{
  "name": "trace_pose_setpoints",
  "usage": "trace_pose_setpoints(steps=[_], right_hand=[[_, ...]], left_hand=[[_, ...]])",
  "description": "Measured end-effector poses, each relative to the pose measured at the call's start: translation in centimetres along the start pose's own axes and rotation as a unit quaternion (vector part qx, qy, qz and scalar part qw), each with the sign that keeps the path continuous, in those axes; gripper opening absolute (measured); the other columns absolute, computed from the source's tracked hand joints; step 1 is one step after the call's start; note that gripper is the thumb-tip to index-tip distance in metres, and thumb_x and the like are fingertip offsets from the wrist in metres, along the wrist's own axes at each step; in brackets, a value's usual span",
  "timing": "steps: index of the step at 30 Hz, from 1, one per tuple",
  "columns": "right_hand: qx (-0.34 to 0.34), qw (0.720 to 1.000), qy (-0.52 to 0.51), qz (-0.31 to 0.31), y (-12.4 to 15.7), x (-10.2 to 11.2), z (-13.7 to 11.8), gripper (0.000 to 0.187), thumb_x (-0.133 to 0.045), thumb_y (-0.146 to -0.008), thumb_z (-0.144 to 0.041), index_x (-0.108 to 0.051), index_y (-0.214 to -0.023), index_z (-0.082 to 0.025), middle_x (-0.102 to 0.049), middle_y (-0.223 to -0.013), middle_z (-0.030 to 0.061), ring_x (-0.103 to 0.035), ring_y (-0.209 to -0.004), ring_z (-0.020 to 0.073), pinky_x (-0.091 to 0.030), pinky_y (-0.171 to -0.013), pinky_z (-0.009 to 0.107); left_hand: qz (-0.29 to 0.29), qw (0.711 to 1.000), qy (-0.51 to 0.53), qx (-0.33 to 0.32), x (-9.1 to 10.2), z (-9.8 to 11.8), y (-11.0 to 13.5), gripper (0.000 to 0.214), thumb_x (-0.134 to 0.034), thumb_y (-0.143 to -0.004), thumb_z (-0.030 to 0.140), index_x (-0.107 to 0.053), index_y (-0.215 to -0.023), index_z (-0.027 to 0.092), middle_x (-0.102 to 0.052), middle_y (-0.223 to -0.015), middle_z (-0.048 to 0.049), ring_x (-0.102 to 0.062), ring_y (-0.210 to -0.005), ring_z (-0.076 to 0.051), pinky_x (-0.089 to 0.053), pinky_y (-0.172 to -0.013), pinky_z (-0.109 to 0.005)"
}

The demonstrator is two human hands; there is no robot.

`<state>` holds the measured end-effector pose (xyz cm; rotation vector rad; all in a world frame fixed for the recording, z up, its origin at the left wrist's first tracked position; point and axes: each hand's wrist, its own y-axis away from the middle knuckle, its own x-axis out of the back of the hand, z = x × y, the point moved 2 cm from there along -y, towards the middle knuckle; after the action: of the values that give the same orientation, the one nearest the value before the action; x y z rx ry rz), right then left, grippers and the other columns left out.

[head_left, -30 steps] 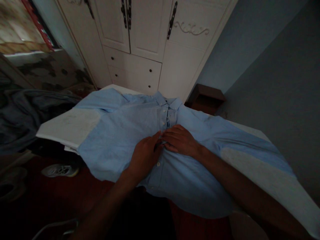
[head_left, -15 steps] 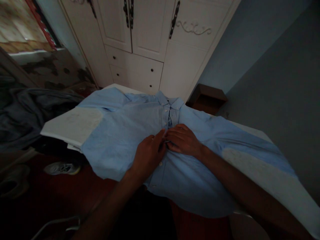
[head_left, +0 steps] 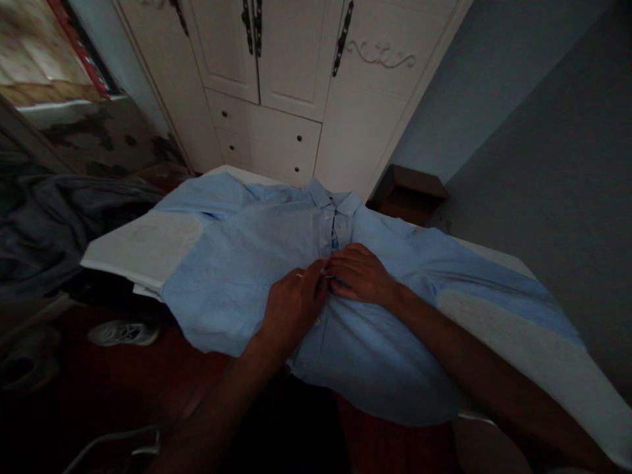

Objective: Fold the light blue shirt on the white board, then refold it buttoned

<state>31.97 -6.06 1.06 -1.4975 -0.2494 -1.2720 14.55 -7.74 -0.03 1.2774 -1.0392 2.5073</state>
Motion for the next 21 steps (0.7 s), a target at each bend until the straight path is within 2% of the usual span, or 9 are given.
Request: trace_pose_setpoints(steps=[7,14,21], right_hand=[[0.007,1.000,-0.003,0.010,-0.10,0.14,0.03,0.013,-0.056,-0.090,-0.023,-0.067,-0.091,-0.018,-0.074,-0.092,0.0065,-0.066,-0.090,0.0191,-0.048,-0.084,0.035],[-0.020,0.997,-0.071,-0.018,0.11,-0.20,0.28,0.021,-0.046,-0.095,-0.016,-0.066,-0.095,-0.021,-0.073,-0.098,0.0044,-0.064,-0.099,0.0180,-0.046,-0.089,0.036],[-0.051,0.993,-0.099,-0.040,0.57,-0.84,0.64,0.025,-0.042,-0.095,-0.011,-0.064,-0.099,-0.022,-0.071,-0.104,0.0052,-0.062,-0.101,0.0181,-0.045,-0.090,0.037]], left_hand=[[-0.007,1.000,0.008,-0.026,0.07,0.08,-0.06,0.027,-0.048,-0.095,0.020,-0.057,-0.119,0.014,-0.073,-0.089,-0.0075,-0.068,-0.081,-0.017,-0.056,-0.075,-0.030],[-0.011,0.999,0.048,0.016,0.12,-0.18,-0.26,0.019,-0.051,-0.092,0.018,-0.058,-0.110,0.016,-0.072,-0.090,-0.0064,-0.068,-0.083,-0.018,-0.056,-0.076,-0.031],[-0.020,0.993,0.107,0.048,0.40,-0.34,-0.58,0.016,-0.055,-0.090,0.016,-0.059,-0.105,0.018,-0.072,-0.092,-0.0043,-0.068,-0.082,-0.017,-0.055,-0.076,-0.031]])
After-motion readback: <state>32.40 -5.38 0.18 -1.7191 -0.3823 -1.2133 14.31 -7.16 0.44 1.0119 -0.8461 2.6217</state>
